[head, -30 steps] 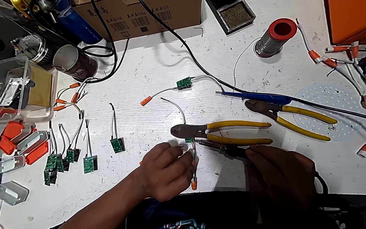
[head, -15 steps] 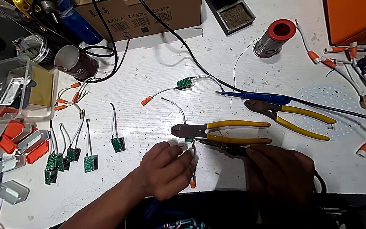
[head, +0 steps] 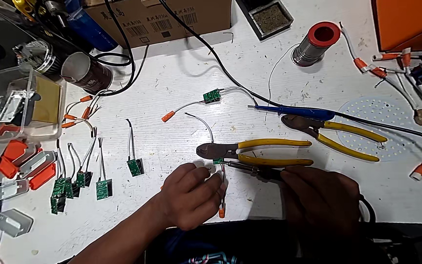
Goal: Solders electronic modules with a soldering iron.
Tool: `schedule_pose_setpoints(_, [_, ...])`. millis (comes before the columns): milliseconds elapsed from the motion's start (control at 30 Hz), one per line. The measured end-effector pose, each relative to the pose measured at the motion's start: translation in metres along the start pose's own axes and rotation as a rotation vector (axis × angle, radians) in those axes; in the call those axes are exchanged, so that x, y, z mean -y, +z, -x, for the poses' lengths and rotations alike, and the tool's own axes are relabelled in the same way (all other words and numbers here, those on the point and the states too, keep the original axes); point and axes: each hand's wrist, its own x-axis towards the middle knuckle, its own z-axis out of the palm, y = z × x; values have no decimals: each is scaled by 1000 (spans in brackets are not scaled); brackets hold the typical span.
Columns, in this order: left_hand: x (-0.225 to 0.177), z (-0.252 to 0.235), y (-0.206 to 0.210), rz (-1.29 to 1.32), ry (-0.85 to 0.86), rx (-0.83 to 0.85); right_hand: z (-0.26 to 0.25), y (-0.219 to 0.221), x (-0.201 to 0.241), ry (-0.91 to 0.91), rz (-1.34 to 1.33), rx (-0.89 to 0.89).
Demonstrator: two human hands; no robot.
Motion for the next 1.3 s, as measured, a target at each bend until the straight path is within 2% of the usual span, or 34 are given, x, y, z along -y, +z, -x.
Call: schedule_pose_setpoints(1300, [-1, -1, -1, -31, 5, 6, -1, 1, 1, 33, -39, 2])
